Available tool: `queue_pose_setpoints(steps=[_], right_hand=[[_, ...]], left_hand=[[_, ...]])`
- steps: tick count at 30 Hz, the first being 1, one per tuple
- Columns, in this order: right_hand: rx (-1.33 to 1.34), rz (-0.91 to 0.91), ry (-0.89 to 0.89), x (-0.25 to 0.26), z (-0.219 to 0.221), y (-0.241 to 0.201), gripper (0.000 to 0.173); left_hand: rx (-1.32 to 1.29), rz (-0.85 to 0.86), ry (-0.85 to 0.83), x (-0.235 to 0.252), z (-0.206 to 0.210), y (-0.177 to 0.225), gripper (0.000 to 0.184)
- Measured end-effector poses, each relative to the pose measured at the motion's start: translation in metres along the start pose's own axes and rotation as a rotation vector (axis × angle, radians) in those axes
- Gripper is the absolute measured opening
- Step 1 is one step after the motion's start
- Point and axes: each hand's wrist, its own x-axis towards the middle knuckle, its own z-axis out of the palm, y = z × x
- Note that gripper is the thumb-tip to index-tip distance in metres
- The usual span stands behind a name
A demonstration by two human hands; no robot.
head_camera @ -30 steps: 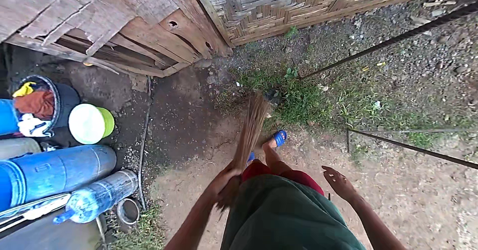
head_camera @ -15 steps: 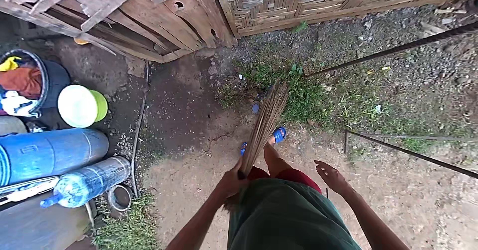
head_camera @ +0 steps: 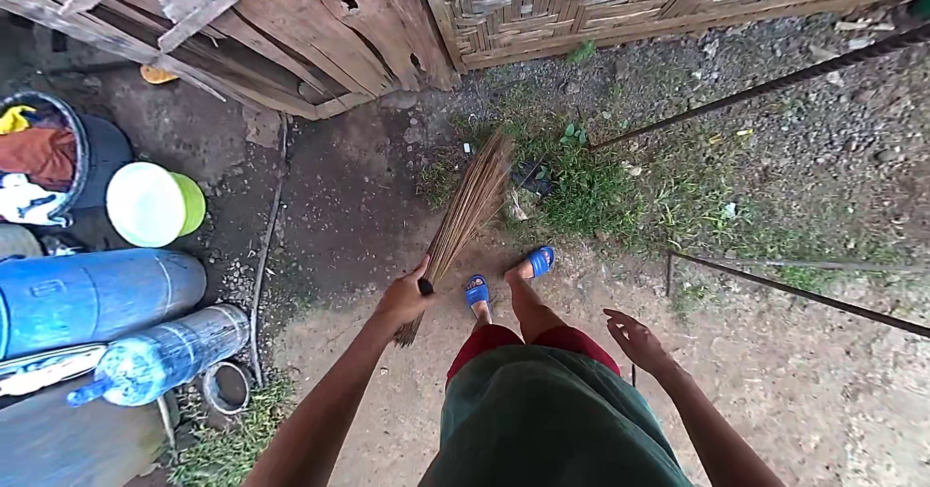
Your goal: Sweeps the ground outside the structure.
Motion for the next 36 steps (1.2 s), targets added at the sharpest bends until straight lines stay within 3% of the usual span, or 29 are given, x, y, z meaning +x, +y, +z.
queue_pose_setpoints(steps=[3,6,8,11,14,16,19,21,23,25,28,30,32,34,36], right_hand=[[0.037,0.011,0.008,-0.006,0.008,0.01,0.044],[0.05,0.043,0.007,-0.011,0.015,0.019,0.044],[0.056,0.044,0.019,-0.016,0.019,0.023,0.044],[0.069,0.035,0.035,-0.018,0.022,0.019,0.043],[0.065,0.012,0.043,-0.016,0.02,0.011,0.043],[0.051,-0.015,0.054,-0.014,0.016,0.01,0.043],[0.051,-0.02,0.048,-0.009,0.009,0.009,0.043],[0.041,0.002,0.026,-0.006,0.003,0.013,0.043],[0.038,0.02,0.023,-0.005,-0.001,0.017,0.043],[0.03,0.029,0.02,-0.005,-0.003,0.02,0.043],[0.01,0.032,0.009,-0.002,-0.006,0.02,0.044],[0.006,0.018,0.028,-0.001,-0.008,0.019,0.044],[0.006,0.009,0.048,-0.002,-0.01,0.016,0.043],[0.014,0.003,0.068,-0.003,-0.014,0.013,0.043],[0.015,0.009,0.064,-0.001,-0.015,0.011,0.043]], left_hand=[[-0.15,0.029,0.035,-0.033,0.0,-0.038,0.091],[-0.326,-0.069,0.061,-0.054,0.006,-0.055,0.09],[-0.554,-0.114,0.117,-0.04,0.027,-0.039,0.083],[-0.747,-0.124,0.151,0.022,0.062,0.011,0.069],[-0.563,-0.022,0.001,0.066,0.072,0.05,0.084],[-0.471,0.058,-0.066,0.056,0.059,0.048,0.091],[-0.371,0.106,-0.005,0.016,0.034,-0.022,0.09],[-0.312,0.03,0.037,-0.013,0.018,-0.068,0.092],[-0.311,-0.078,0.075,-0.028,0.007,-0.08,0.092],[-0.375,-0.148,0.134,-0.014,0.01,-0.061,0.09],[-0.475,-0.12,0.158,0.052,0.028,-0.004,0.087],[-0.425,-0.021,0.056,0.087,0.032,0.039,0.091],[-0.369,0.081,-0.049,0.089,0.025,0.07,0.094],[-0.355,0.158,-0.06,0.07,0.012,0.067,0.092],[-0.293,0.194,-0.007,0.044,-0.006,0.029,0.091]])
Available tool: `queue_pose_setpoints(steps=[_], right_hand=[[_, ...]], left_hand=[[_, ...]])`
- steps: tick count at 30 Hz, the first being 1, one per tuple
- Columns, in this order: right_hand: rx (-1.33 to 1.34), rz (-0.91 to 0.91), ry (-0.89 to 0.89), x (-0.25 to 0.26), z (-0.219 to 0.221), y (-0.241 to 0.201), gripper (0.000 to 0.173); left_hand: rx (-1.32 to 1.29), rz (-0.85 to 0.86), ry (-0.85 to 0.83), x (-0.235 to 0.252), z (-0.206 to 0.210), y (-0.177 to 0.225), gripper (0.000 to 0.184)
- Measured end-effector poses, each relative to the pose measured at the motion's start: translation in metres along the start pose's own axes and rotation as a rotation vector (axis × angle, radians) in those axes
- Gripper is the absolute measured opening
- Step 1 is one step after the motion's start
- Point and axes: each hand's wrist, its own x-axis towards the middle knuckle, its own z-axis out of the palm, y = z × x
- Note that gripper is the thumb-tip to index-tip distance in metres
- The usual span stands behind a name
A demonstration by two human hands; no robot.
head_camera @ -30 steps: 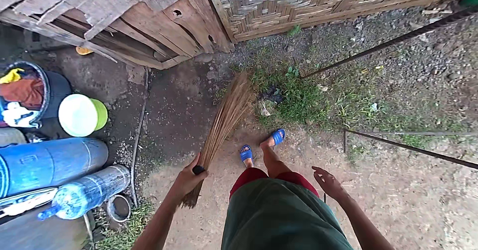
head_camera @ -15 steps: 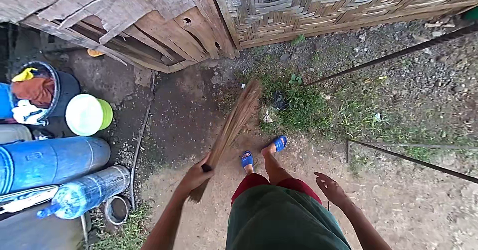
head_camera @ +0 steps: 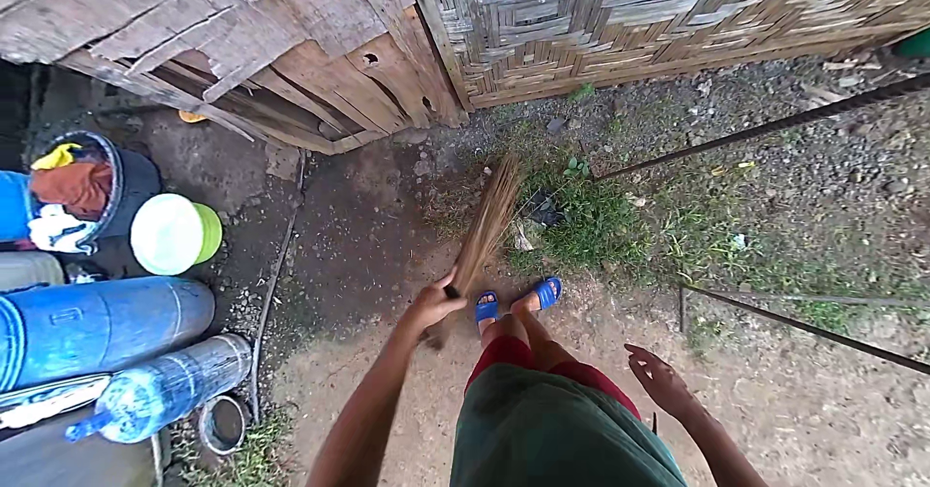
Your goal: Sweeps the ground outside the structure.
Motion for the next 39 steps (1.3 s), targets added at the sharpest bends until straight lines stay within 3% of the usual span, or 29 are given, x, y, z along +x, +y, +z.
queue_pose_setpoints(steps=[4,7,10,13,15,18,21,26,28,30,33,36,39], right_hand=[[0.007,0.02,-0.034,0.005,0.0,-0.004,0.044],[0.031,0.036,-0.029,0.005,0.001,-0.012,0.043],[0.056,0.017,0.006,0.0,0.005,-0.016,0.043],[0.104,0.058,0.061,-0.012,0.005,-0.024,0.042],[0.143,0.11,0.09,-0.017,0.004,-0.034,0.043],[0.168,0.177,0.063,-0.023,0.001,-0.053,0.045],[0.184,0.145,0.053,-0.007,-0.002,-0.073,0.045],[0.289,0.115,0.127,0.019,-0.011,-0.119,0.042],[0.316,0.109,0.132,0.024,-0.014,-0.133,0.042],[0.34,0.117,0.14,0.027,-0.014,-0.14,0.042],[0.366,0.148,0.154,0.023,-0.011,-0.144,0.043],[0.41,0.184,0.214,0.011,-0.009,-0.138,0.043],[0.442,0.197,0.24,0.0,-0.005,-0.13,0.044]], left_hand=[[0.057,-0.091,0.097,-0.074,-0.077,-0.062,0.091],[-0.033,-0.208,0.212,-0.088,-0.116,-0.075,0.089],[-0.28,-0.298,0.386,-0.031,-0.124,-0.061,0.077],[-0.454,-0.303,0.489,0.072,-0.116,-0.017,0.056],[-0.372,-0.239,0.39,0.136,-0.105,0.025,0.054],[-0.16,-0.114,0.08,0.17,-0.085,0.085,0.081],[-0.112,-0.033,-0.073,0.144,-0.108,0.099,0.09],[-0.057,-0.102,-0.024,0.05,-0.15,0.084,0.087],[-0.135,-0.142,0.057,0.052,-0.13,0.095,0.086],[-0.236,-0.138,0.118,0.088,-0.096,0.121,0.082],[-0.219,-0.087,-0.02,0.137,-0.074,0.175,0.076],[-0.258,-0.069,-0.173,0.111,-0.093,0.22,0.065],[-0.1,-0.045,-0.25,0.06,-0.134,0.24,0.073]])
